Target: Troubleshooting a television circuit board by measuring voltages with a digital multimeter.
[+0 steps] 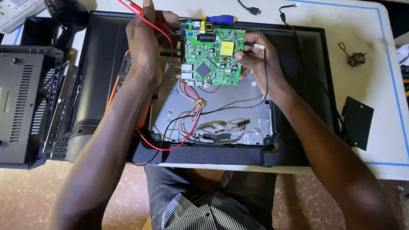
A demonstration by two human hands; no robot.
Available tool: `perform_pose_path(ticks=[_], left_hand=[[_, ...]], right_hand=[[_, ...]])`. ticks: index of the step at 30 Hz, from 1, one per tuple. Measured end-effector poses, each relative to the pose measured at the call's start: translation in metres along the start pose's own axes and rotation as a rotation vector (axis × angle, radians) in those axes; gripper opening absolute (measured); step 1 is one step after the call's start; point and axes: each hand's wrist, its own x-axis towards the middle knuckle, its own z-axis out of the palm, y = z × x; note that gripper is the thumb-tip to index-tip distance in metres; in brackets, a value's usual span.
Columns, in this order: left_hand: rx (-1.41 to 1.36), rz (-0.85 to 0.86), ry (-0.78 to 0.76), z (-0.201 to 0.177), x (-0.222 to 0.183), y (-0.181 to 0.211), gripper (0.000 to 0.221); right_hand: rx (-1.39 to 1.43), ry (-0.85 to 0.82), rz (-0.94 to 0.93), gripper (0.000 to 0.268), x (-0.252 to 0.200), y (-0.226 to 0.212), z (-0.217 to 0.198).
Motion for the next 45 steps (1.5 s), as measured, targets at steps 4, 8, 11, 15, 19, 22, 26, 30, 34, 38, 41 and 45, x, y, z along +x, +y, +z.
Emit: perform_pose_path(ticks=[4, 8, 11, 15, 19, 22, 26, 30, 34, 38, 41, 45], left_hand=[[0.115, 0.097, 0.007, -0.002, -0.002, 0.007, 0.064], [0.024, -0.030, -0.030, -0.008, 0.002, 0.017, 0.050], [0.013, -0.016, -0.179, -0.017, 0.007, 0.017, 0.042], [0.104, 0.157, -0.387, -0.026, 0.009, 0.016, 0.035], [0.136, 0.180, -0.435, -0.027, 0.005, 0.013, 0.027], [0.056, 0.141, -0.495, -0.024, 0.006, 0.007, 0.025], [0.143, 0.106, -0.501, -0.021, 0.005, 0.004, 0.012], [0.112, 0.047, -0.555, -0.017, 0.003, 0.002, 0.016], [0.160, 0.012, -0.531, -0.013, -0.001, 0.009, 0.011], [0.192, -0.004, -0.511, -0.012, -0.002, 0.011, 0.006], [0.224, 0.033, -0.516, -0.012, -0.003, 0.012, 0.009], [0.353, 0.092, -0.548, -0.014, -0.003, 0.013, 0.012]], right_hand=[[-0.103, 0.005, 0.001, 0.048, 0.003, 0.009, -0.007], [-0.293, 0.010, 0.047, 0.052, 0.004, 0.003, -0.003], [-0.405, 0.000, -0.039, 0.056, 0.011, 0.018, -0.008], [-0.587, 0.026, -0.200, 0.059, 0.012, 0.025, -0.012], [-0.665, 0.031, -0.181, 0.052, 0.007, 0.010, -0.005], [-0.693, 0.061, -0.088, 0.047, 0.005, 0.003, -0.003], [-0.679, 0.054, -0.068, 0.047, 0.004, 0.001, -0.003], [-0.625, 0.061, -0.152, 0.040, 0.000, 0.002, -0.003], [-0.554, 0.059, -0.153, 0.038, -0.003, -0.005, -0.002], [-0.565, 0.120, -0.231, 0.036, -0.007, -0.015, -0.003], [-0.487, 0.150, -0.281, 0.043, -0.007, -0.018, -0.003], [-0.459, 0.166, -0.214, 0.052, -0.018, -0.042, 0.013]])
